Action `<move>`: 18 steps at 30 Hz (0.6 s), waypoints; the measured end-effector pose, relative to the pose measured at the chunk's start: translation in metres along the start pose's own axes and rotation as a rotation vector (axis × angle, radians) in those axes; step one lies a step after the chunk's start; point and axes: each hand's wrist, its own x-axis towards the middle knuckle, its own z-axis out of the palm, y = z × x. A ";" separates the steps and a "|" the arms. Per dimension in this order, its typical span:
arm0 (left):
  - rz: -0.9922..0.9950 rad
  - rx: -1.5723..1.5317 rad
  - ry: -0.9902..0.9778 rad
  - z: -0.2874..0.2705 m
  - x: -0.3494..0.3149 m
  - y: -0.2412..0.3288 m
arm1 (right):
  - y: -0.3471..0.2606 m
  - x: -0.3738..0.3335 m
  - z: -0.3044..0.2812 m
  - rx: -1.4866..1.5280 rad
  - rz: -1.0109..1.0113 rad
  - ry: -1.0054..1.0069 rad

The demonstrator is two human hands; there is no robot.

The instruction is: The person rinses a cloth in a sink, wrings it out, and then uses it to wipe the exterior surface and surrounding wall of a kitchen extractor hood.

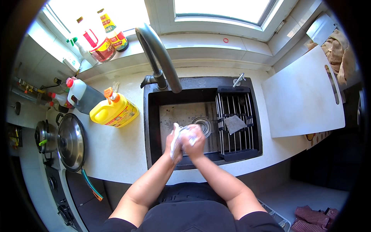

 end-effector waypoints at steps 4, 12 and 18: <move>-0.113 -0.048 -0.111 -0.011 0.011 0.003 | 0.002 -0.006 0.001 -0.194 -0.293 0.007; -0.206 -0.053 -0.169 0.002 -0.004 0.004 | 0.032 0.008 -0.005 -0.291 -0.185 0.137; -0.219 -0.258 -0.293 -0.036 0.028 -0.016 | 0.009 0.003 -0.003 -0.178 -0.515 -0.182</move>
